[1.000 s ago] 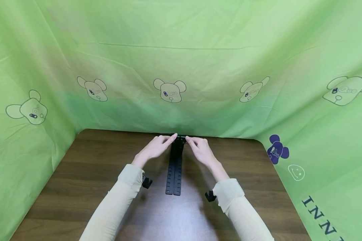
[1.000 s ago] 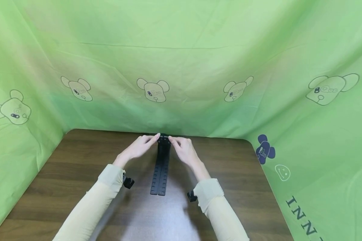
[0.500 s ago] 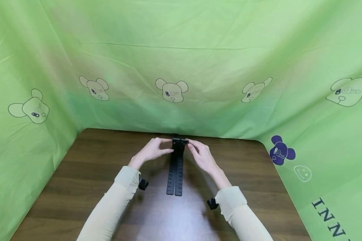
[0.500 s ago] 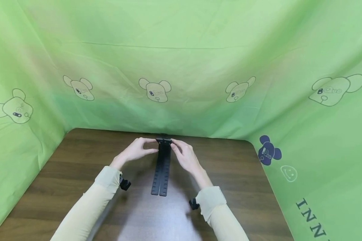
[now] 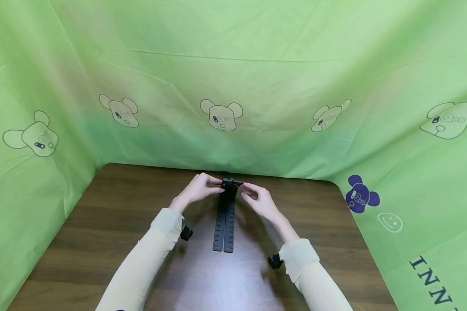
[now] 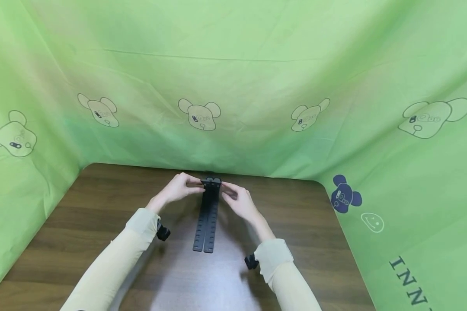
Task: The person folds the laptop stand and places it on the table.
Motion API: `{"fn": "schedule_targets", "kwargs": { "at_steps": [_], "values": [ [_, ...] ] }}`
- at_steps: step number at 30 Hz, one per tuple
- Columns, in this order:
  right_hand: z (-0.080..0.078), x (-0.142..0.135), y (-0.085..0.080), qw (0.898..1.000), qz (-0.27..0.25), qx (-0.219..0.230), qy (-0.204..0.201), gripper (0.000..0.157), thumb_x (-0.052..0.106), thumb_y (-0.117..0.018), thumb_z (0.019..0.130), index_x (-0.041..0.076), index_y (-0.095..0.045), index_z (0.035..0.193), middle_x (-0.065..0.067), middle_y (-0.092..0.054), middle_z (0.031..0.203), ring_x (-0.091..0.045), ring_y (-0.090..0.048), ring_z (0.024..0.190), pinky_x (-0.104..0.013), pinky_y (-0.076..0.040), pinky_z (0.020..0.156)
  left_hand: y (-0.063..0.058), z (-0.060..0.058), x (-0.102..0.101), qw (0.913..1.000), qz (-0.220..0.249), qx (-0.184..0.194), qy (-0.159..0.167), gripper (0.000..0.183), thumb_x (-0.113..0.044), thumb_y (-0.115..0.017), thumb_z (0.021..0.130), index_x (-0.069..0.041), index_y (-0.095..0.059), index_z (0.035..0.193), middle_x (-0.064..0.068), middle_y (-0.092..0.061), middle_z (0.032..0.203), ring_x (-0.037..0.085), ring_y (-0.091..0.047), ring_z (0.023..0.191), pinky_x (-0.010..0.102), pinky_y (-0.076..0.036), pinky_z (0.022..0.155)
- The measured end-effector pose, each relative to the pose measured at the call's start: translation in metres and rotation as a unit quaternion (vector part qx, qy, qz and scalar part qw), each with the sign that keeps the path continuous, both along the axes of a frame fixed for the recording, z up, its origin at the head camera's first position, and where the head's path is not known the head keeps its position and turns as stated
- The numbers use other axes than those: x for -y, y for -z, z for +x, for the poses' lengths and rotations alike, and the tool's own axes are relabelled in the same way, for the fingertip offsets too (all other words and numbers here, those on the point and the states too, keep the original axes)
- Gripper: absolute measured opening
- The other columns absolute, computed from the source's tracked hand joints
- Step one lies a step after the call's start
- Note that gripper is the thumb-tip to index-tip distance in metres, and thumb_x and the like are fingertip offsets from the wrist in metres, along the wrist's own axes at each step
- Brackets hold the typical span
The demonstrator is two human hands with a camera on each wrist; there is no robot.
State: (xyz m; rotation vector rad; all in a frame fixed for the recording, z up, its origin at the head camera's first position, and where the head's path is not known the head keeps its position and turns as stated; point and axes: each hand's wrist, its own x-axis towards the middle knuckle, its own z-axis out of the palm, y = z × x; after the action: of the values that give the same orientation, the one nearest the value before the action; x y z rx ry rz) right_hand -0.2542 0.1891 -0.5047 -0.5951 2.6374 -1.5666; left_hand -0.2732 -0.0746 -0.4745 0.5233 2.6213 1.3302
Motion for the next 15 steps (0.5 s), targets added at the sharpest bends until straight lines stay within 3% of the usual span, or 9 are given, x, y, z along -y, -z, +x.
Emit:
{"fn": "schedule_targets", "kwargs": {
  "at_steps": [7,11,15],
  "values": [
    [-0.013,0.000,0.008,0.994,-0.073,0.076,-0.021,0.040,-0.011,-0.066,0.102,-0.022,-0.060,0.140,-0.042,-0.063,0.141,-0.057,-0.063,0.135,-0.021,-0.060,0.104,0.012,-0.008,0.000,0.9996,0.017,0.020,-0.008,0.037,-0.021,-0.083,0.100,-0.004,-0.079,0.133,0.014,-0.078,0.134,0.033,-0.069,0.138,0.049,-0.056,0.118],
    [-0.019,0.005,0.006,0.993,-0.083,0.083,-0.018,0.039,-0.010,-0.069,0.100,-0.020,-0.063,0.138,-0.042,-0.064,0.139,-0.058,-0.065,0.132,-0.019,-0.061,0.100,0.015,-0.012,0.000,0.9992,0.025,0.024,-0.019,0.036,-0.021,-0.084,0.099,-0.004,-0.080,0.130,0.015,-0.079,0.132,0.034,-0.070,0.136,0.050,-0.056,0.117],
    [-0.024,0.011,0.005,0.996,-0.058,0.074,0.001,0.035,-0.006,-0.073,0.100,-0.016,-0.069,0.133,-0.036,-0.071,0.134,-0.051,-0.071,0.128,-0.018,-0.061,0.098,0.015,-0.014,-0.001,0.9992,0.021,0.026,-0.023,0.037,-0.024,-0.085,0.099,-0.004,-0.080,0.130,0.014,-0.079,0.131,0.034,-0.070,0.136,0.050,-0.056,0.117]
  ]
}}
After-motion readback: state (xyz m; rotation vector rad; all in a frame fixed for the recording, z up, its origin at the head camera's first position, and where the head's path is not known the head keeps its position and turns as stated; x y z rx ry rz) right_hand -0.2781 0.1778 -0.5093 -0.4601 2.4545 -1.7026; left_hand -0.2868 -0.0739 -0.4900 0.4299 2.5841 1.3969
